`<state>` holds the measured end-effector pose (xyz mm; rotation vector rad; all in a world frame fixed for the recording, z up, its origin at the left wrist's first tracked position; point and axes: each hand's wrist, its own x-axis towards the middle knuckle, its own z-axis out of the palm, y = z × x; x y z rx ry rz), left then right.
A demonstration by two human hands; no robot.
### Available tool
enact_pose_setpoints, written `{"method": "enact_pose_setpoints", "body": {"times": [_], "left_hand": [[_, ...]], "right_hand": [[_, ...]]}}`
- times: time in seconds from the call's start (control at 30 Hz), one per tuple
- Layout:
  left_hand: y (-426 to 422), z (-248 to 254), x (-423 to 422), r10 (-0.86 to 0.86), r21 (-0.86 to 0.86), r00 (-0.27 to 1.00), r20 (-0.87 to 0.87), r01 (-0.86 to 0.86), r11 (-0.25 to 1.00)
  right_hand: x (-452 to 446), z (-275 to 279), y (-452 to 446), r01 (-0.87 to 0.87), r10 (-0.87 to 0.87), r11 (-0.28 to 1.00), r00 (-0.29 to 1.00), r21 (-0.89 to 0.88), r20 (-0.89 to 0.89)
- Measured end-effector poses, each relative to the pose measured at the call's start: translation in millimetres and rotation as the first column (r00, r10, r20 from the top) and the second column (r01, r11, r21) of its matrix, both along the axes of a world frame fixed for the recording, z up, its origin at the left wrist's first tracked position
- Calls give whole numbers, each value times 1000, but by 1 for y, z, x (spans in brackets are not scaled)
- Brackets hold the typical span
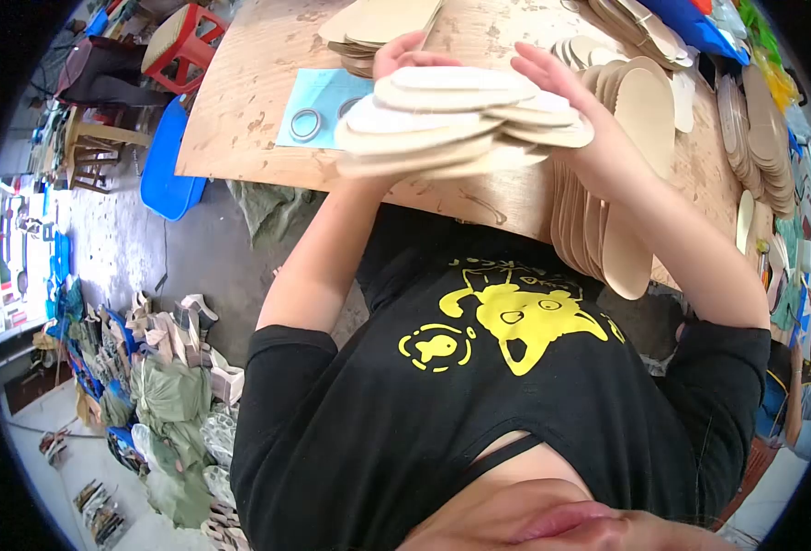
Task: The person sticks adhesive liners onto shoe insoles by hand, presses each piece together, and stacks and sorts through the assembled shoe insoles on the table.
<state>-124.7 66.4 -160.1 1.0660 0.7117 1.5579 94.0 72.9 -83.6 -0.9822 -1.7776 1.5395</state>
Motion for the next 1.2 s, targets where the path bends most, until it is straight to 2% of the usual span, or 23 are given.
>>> {"method": "enact_pose_setpoints", "body": {"times": [0.03, 0.1, 0.13, 0.2, 0.23, 0.27, 0.33, 0.4, 0.47, 0.57, 0.6, 0.7, 0.73, 0.83, 0.87, 0.93, 0.97, 1.0, 1.03, 1.17, 1.2], "left_hand": [[-5, 8, 6, 79, 79, 978, -194, -65, 995], [-7, 18, 7, 104, 243, 898, -428, 4, 970], [-7, 23, 9, -16, 166, 971, -240, 57, 984], [7, 13, -6, 64, 219, 777, -626, 97, 971], [10, 13, -6, 28, 186, 757, -653, 125, 975], [10, 14, -6, -20, 145, 757, -653, 150, 978], [11, 16, -3, -32, 134, 770, -638, 152, 979], [11, 11, 3, 28, 224, 804, -594, 132, 966], [8, 18, 7, 34, 192, 955, -296, 24, 981], [3, 20, 5, 15, 270, 843, -537, 155, 950], [-1, 19, 9, 53, 301, 828, -559, 142, 943], [12, 4, 5, 42, 133, 890, -454, 21, 991], [5, 13, 7, 15, 143, 862, -507, 67, 987], [4, 8, 15, -136, -28, 974, -181, 133, 991], [0, 9, 18, -38, 30, 987, -157, 43, 999], [0, 22, 19, -53, -78, 999, -1, 53, 996], [0, 30, 19, -53, -132, 996, 76, 63, 989], [-1, 37, 21, -149, -140, 951, 271, 192, 971], [1, 41, 20, -239, -94, 910, 339, 286, 954], [-6, 56, 30, -346, -14, 822, 453, 394, 919], [-7, 55, 32, -306, -75, 864, 400, 363, 929]], "right_hand": [[-2, 5, -3, -18, 17, 999, 1000, 41, 21], [-6, 16, -8, -56, 49, 990, 997, 127, 62], [-3, 12, -3, -79, 58, 978, 992, 194, 112], [-3, 15, 0, 0, -6, 998, 996, 65, 87], [-3, 17, 2, 42, -42, 999, 996, 0, 78], [0, 12, 6, 70, -72, 993, 997, -97, -10], [-1, 15, 11, 21, -20, 992, 1000, -120, 13], [-5, 18, 14, -12, 12, 989, 1000, -148, 2], [-2, 16, 16, 18, -22, 987, 1000, -159, -19], [0, 12, 19, 25, -21, 995, 999, -94, 42], [1, 10, 18, 18, -12, 998, 997, -66, 81], [-1, 9, 20, 75, -78, 997, 991, 27, 111], [-3, 12, 19, 84, -87, 996, 991, 38, 101], [-3, 8, 17, 21, -86, 947, 978, 321, 191], [-6, 12, 15, 13, -76, 944, 981, 331, 179], [-14, 33, 12, -1, -56, 934, 987, 358, 150], [-12, 46, 13, -11, -25, 963, 991, 270, 129], [-9, 59, 14, -25, 6, 983, 994, 181, 106], [-8, 66, 13, -46, 39, 995, 996, 92, 80], [-11, 64, 8, -70, 61, 975, 997, 209, 48], [-11, 66, 4, -83, 76, 975, 996, 204, 41]]}}
